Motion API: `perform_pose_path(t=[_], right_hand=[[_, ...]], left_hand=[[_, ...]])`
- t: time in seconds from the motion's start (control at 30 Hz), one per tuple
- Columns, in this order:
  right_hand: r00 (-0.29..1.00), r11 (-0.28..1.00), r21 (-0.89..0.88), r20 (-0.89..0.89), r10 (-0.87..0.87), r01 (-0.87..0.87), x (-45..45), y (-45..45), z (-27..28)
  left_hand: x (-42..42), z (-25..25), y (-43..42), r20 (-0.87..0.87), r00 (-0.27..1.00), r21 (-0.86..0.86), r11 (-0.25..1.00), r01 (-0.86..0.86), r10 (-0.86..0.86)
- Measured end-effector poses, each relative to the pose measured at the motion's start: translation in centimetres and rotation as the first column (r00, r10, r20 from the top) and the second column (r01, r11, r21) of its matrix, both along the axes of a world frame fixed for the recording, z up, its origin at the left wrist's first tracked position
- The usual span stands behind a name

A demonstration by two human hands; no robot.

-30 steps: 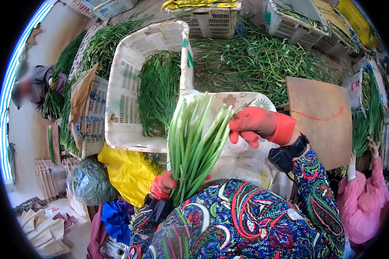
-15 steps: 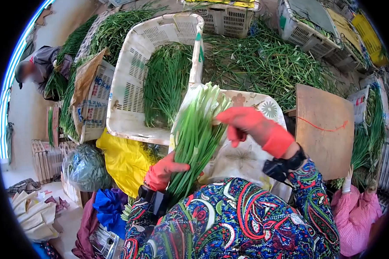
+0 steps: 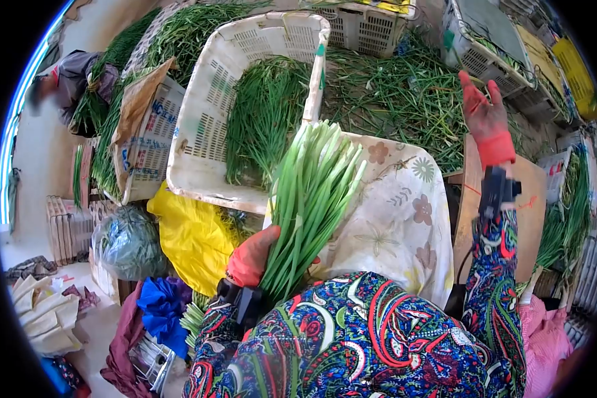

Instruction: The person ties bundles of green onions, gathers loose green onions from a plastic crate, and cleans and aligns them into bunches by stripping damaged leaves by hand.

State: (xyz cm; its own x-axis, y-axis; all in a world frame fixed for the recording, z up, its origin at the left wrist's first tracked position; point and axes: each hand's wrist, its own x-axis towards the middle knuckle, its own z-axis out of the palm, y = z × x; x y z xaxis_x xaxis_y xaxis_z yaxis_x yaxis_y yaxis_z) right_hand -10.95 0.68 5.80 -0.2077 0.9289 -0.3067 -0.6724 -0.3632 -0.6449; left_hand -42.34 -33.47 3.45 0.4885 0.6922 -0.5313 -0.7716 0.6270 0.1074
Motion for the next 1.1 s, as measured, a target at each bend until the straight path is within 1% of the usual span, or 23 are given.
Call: perform_pose_path(t=[0.07, 0.13, 0.17, 0.2, 0.27, 0.33, 0.47, 0.5, 0.6, 0.63, 0.7, 0.73, 0.77, 0.8, 0.83, 0.87, 0.9, 0.93, 0.97, 1.0, 1.03, 1.07, 1.1], right_hand=[[0.947, 0.976, 0.054, 0.257, 0.191, -0.211, -1.4, -2.7, 0.3], [0.667, 0.763, 0.110, 0.575, 0.474, -0.637, -6.1, -9.5, 2.9], [0.544, 0.610, 0.110, 0.595, 0.592, -0.784, -7.7, -12.0, 2.8], [0.569, 0.578, 0.228, 0.639, 0.518, -0.783, -10.2, -15.2, 1.0], [0.157, 0.404, 0.034, 0.948, 0.275, -0.914, -12.5, -18.6, 3.5], [0.232, 0.262, 0.235, 0.972, -0.046, -0.936, -14.2, -20.2, 0.6], [0.331, -0.035, 0.329, 0.934, -0.135, -0.944, -14.7, -21.2, -0.8], [0.384, -0.038, 0.383, 0.915, -0.124, -0.923, -14.6, -21.5, -0.2], [0.380, -0.022, 0.397, 0.893, 0.242, -0.918, -13.0, -20.9, 3.1], [0.339, 0.063, 0.351, 0.817, 0.467, -0.934, -12.2, -20.0, 4.4], [0.443, 0.428, 0.142, 0.450, 0.775, -0.893, -10.0, -18.3, 7.8], [0.584, 0.554, 0.189, 0.323, 0.745, -0.811, -8.8, -16.9, 8.1], [0.765, 0.700, 0.322, 0.158, 0.624, -0.638, -7.3, -14.3, 7.3], [0.880, 0.806, 0.422, -0.042, 0.474, -0.414, -5.7, -11.1, 6.0], [0.929, 0.860, 0.465, -0.179, 0.325, -0.211, -4.3, -7.9, 4.9], [0.994, 0.898, 0.436, 0.111, 0.007, -0.055, -3.8, -6.6, 6.7], [0.928, 0.902, 0.409, 0.372, -0.026, -0.139, -4.0, -5.9, 6.0], [0.795, 0.907, 0.364, 0.604, -0.057, -0.212, -4.5, -5.7, 4.9], [0.787, 0.842, 0.428, 0.617, -0.006, -0.329, -5.5, -6.8, 2.8], [0.710, 0.708, 0.528, 0.702, -0.052, -0.470, -7.3, -9.1, 1.1], [0.697, 0.625, 0.502, 0.711, 0.095, -0.598, -8.3, -11.5, 0.5], [0.667, 0.661, 0.301, 0.621, 0.411, -0.688, -9.3, -13.9, 1.6], [0.557, 0.641, 0.104, 0.611, 0.562, -0.760, -10.3, -15.4, 1.8]], left_hand=[[0.3, 0.3, 0.5, -0.087, 0.995, 0.018, 0.999, -0.047, 0.048], [0.7, 0.2, 0.7, -0.141, 0.987, 0.015, 0.997, -0.078, 0.079], [0.8, 0.1, 0.8, -0.155, 0.984, 0.008, 0.996, -0.090, 0.090], [0.8, 0.1, 0.9, -0.171, 0.980, 0.001, 0.995, -0.101, 0.100], [0.7, 0.6, 1.2, -0.263, 0.963, -0.007, 0.998, -0.059, 0.055], [0.6, 1.1, 1.2, -0.334, 0.942, -0.065, 0.996, -0.067, 0.041], [1.0, 0.8, 1.0, -0.350, 0.930, -0.109, 0.982, -0.156, 0.109], [0.9, 0.4, 0.9, -0.328, 0.939, -0.105, 0.984, -0.145, 0.104], [0.7, 0.1, 0.9, -0.263, 0.960, -0.093, 0.988, -0.122, 0.094], [0.6, 0.5, 1.0, -0.244, 0.965, -0.088, 0.988, -0.123, 0.099], [0.3, -0.4, 0.8, -0.251, 0.962, -0.070, 0.989, -0.134, 0.113], [0.5, -0.1, 0.9, -0.240, 0.962, -0.046, 0.989, -0.142, 0.127], [0.8, 0.4, 1.2, -0.231, 0.963, -0.023, 0.988, -0.151, 0.142], [1.0, 0.7, 1.3, -0.221, 0.963, 0.000, 0.987, -0.161, 0.157], [1.0, 0.6, 1.3, -0.226, 0.962, -0.006, 0.987, -0.159, 0.154], [1.1, 0.5, 1.2, -0.229, 0.962, -0.010, 0.987, -0.158, 0.151], [1.1, 0.4, 1.2, -0.232, 0.961, -0.014, 0.988, -0.156, 0.149], [1.0, 0.6, 1.3, -0.231, 0.963, -0.021, 0.988, -0.150, 0.141], [1.0, 0.9, 1.4, -0.231, 0.964, -0.030, 0.989, -0.144, 0.133], [1.0, 1.0, 1.3, -0.230, 0.966, -0.041, 0.990, -0.135, 0.122], [1.0, 0.8, 1.3, -0.276, 0.954, -0.055, 0.989, -0.138, 0.118], [1.0, 0.7, 1.3, -0.323, 0.940, -0.069, 0.988, -0.141, 0.112], [0.9, 0.6, 1.3, -0.371, 0.923, -0.084, 0.986, -0.146, 0.105]])
